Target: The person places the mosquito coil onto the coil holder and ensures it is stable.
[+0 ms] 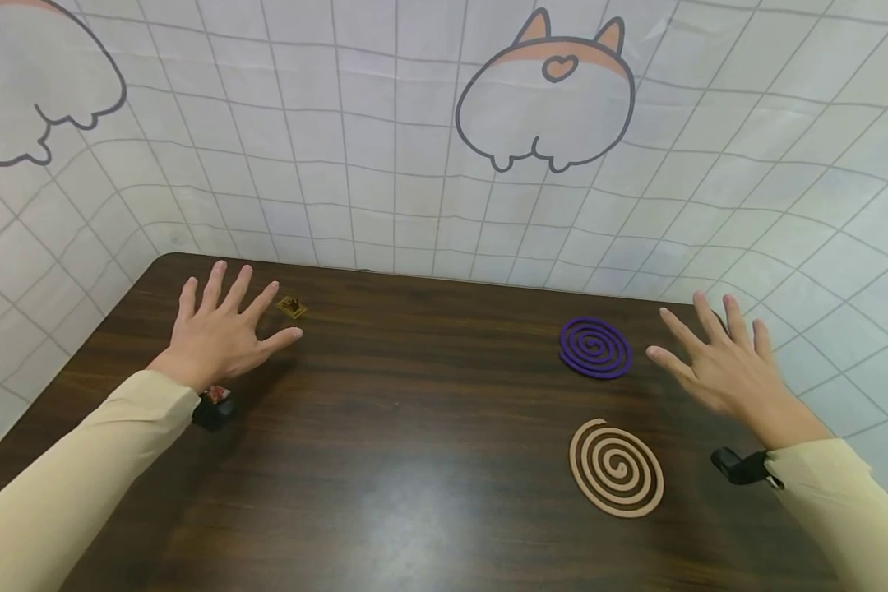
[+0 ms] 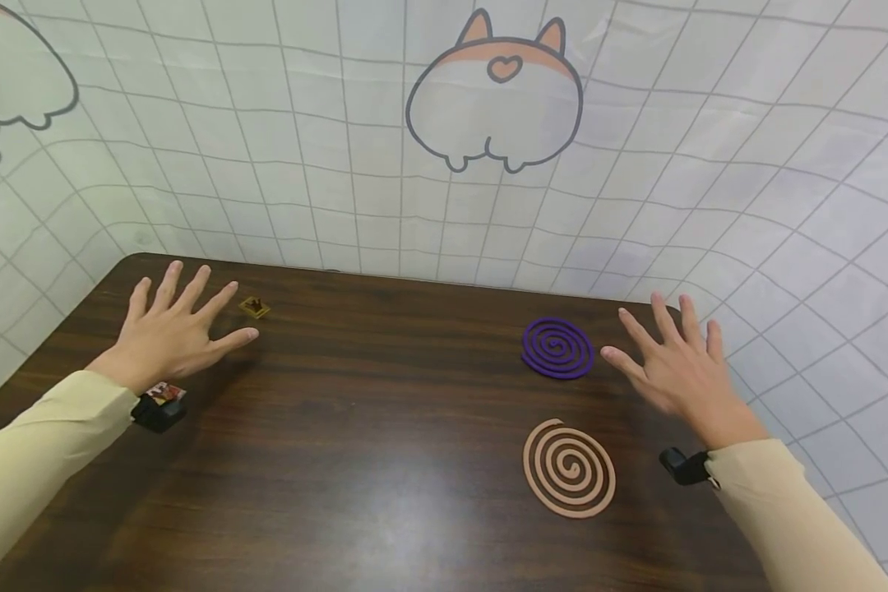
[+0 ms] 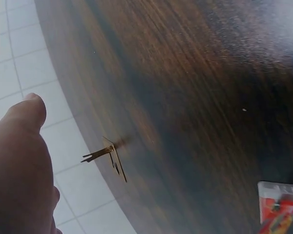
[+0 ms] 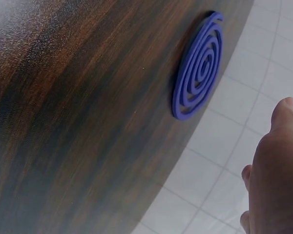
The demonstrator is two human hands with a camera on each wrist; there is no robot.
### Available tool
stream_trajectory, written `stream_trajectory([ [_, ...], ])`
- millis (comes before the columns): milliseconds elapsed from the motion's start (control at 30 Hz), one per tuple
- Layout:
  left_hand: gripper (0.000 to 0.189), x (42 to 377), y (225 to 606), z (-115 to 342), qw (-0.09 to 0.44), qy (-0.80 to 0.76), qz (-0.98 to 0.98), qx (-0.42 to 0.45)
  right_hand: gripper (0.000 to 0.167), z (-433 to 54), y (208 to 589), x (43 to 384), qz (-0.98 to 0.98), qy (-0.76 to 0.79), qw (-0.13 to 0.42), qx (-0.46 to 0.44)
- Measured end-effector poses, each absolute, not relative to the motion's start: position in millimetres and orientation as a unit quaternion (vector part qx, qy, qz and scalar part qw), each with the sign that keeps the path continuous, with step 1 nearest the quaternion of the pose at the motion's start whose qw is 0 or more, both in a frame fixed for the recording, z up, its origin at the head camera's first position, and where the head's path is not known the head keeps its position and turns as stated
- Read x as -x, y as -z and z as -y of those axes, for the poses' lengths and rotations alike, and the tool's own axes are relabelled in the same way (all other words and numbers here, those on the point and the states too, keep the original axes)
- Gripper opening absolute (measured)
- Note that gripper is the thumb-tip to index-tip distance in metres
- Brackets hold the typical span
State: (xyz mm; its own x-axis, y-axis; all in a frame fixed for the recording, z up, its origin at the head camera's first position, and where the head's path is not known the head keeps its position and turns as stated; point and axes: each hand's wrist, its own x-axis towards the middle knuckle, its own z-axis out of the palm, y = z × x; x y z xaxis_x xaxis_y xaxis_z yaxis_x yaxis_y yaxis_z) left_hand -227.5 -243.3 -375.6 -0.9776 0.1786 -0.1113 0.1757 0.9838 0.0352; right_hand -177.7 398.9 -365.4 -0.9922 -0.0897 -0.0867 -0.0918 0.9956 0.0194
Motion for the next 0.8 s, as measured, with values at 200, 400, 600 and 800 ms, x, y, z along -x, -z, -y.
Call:
stream_trajectory([
  [200, 0.098, 234.4, 375.3, 239.9, 0.081, -0.016, -0.993, -0.086, 0.078, -398.2, 367.4, 182.7, -0.998, -0.004, 0.047, 0.045],
  [400, 0.102, 239.7, 378.1, 237.2, 0.102, -0.02, -0.991, -0.078, 0.079, -394.7, 370.3, 186.9, -0.998, 0.002, 0.047, 0.045],
  [600, 0.103, 242.6, 382.6, 233.8, 0.12, -0.02, -0.99, -0.071, 0.079, -394.2, 375.6, 191.4, -0.997, 0.004, 0.055, 0.046],
  [800, 0.104, 244.4, 382.6, 226.2, 0.134, -0.021, -0.989, -0.065, 0.08, -396.0, 380.5, 196.3, -0.997, 0.008, 0.06, 0.045],
])
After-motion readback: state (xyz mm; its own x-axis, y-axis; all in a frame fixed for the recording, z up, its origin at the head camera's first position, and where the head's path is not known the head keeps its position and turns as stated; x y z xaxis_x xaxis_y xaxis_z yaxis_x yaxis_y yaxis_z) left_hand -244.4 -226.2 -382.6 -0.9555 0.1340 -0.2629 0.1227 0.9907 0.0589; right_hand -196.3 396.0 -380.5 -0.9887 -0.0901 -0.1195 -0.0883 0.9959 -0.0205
